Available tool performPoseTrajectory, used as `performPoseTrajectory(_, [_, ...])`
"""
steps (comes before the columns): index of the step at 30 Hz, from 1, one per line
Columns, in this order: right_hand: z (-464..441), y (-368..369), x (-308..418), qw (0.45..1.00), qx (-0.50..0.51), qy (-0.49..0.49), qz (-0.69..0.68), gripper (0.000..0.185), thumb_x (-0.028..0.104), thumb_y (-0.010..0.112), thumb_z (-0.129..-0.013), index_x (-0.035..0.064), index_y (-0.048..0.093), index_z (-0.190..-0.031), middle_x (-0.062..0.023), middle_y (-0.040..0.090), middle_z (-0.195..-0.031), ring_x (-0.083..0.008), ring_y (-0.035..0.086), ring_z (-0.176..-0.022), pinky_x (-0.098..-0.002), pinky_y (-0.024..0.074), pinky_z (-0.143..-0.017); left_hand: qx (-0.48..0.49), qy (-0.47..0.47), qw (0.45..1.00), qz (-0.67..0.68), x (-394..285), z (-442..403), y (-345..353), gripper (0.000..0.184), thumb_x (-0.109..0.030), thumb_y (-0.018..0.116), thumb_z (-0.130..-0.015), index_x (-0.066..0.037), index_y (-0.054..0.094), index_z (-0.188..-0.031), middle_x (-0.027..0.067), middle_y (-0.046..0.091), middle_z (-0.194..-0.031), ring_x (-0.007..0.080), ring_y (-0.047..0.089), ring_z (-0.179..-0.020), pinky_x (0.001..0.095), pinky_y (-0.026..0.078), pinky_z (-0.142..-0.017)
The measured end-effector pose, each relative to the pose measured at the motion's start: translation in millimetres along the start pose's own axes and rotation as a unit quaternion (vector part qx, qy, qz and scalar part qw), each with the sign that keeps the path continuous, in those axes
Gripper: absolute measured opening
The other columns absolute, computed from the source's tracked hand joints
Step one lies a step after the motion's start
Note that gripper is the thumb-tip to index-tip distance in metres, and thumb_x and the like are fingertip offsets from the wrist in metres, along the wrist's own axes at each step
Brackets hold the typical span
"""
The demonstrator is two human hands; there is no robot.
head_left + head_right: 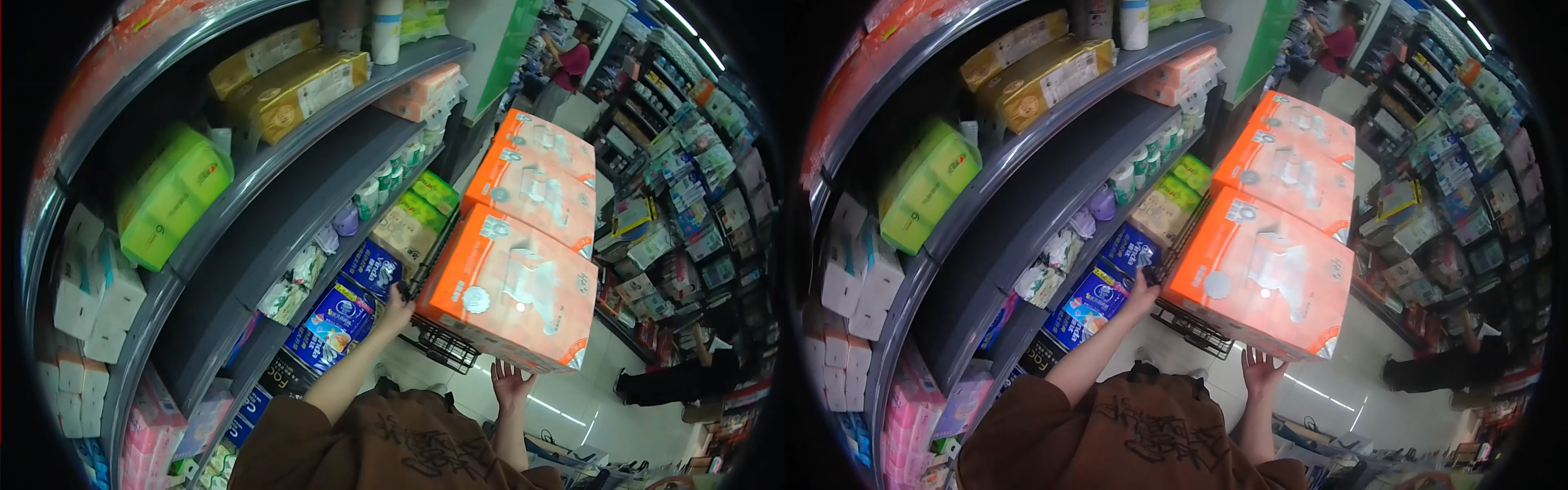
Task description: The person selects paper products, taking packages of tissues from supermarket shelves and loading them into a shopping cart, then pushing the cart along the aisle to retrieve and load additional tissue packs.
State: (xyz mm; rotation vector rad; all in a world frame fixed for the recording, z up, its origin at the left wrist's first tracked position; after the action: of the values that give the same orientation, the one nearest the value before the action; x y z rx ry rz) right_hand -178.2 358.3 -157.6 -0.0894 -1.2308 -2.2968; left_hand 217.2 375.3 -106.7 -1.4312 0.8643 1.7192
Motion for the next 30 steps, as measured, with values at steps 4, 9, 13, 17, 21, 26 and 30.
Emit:
performPoseTrajectory(4, [-4,22,-12,0.999,0.018,-0.006,-0.030,0.096,0.076,0.054,-0.081,0.0091,0.035,-0.147,-0.0115,0.035,-0.149,-0.0335,0.032,-0.140,-0.0593,0.0262,-0.115,-0.013,0.027,0.998,-0.049,26,-5,8,0.058,-0.001,0.052,-0.088,-0.001,0.026,-0.140,0.0229,0.048,-0.133,0.0325,0.051,-0.124,0.0364,0.038,-0.104])
performPoseTrajectory(9, [9,61,5,0.987,0.109,-0.077,-0.094,0.070,0.050,0.054,-0.088,0.0094,0.040,-0.144,-0.0138,0.045,-0.146,-0.0343,0.041,-0.135,-0.0597,0.0294,-0.113,-0.025,0.006,0.999,-0.034,20,1,1,0.059,-0.003,0.053,-0.087,0.000,0.027,-0.140,0.0236,0.047,-0.135,0.0329,0.049,-0.125,0.0362,0.038,-0.104])
performPoseTrajectory(13, [-23,23,59,0.982,0.128,-0.123,-0.058,0.073,0.054,0.052,-0.091,0.0102,0.036,-0.148,-0.0156,0.038,-0.152,-0.0371,0.037,-0.137,-0.0617,0.0302,-0.111,-0.014,0.023,1.000,-0.004,33,-2,3,0.063,-0.004,0.053,-0.087,0.001,0.026,-0.143,0.0239,0.048,-0.135,0.0330,0.049,-0.125,0.0363,0.038,-0.105])
performPoseTrajectory(17, [4,44,79,0.985,0.130,-0.101,0.052,0.077,0.061,0.046,-0.093,0.0109,0.033,-0.150,-0.0155,0.038,-0.152,-0.0372,0.039,-0.136,-0.0616,0.0340,-0.109,-0.002,0.000,1.000,0.014,34,-2,4,0.065,-0.005,0.053,-0.088,0.000,0.025,-0.145,0.0233,0.047,-0.136,0.0333,0.048,-0.127,0.0368,0.036,-0.106])
performPoseTrajectory(21, [38,92,80,0.962,0.165,-0.013,0.219,0.072,0.061,0.043,-0.095,0.0142,0.036,-0.149,-0.0117,0.041,-0.150,-0.0320,0.042,-0.134,-0.0546,0.0400,-0.104,-0.011,-0.006,0.999,0.034,20,7,2,0.065,-0.005,0.053,-0.087,-0.001,0.025,-0.146,0.0209,0.047,-0.138,0.0321,0.047,-0.128,0.0371,0.035,-0.107])
performPoseTrajectory(26, [-2,61,101,0.928,0.116,-0.001,0.354,0.066,0.059,0.046,-0.094,0.0148,0.042,-0.143,-0.0089,0.047,-0.144,-0.0266,0.049,-0.126,-0.0497,0.0443,-0.097,0.101,-0.105,0.958,0.246,14,18,-1,0.061,-0.021,0.052,-0.089,-0.017,0.032,-0.146,0.0041,0.045,-0.141,0.0200,0.042,-0.129,0.0432,0.036,-0.102])
performPoseTrajectory(30, [-7,23,98,0.967,0.117,-0.064,0.215,0.067,0.061,0.045,-0.094,0.0137,0.044,-0.140,-0.0099,0.050,-0.140,-0.0270,0.054,-0.119,-0.0467,0.0445,-0.097,0.097,-0.083,0.969,0.209,15,13,-6,0.056,-0.025,0.051,-0.089,-0.021,0.037,-0.143,-0.0004,0.047,-0.135,0.0166,0.041,-0.127,0.0440,0.036,-0.101])
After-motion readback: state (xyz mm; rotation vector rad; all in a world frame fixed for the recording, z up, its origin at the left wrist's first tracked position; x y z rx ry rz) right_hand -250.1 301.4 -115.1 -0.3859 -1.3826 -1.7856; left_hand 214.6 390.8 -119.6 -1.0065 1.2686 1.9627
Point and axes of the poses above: each hand's wrist, its own z-axis away from the middle knuckle, its own y-axis out of the palm, x = y × z, the point moved 8 cm from there along -z, towards the middle knuckle
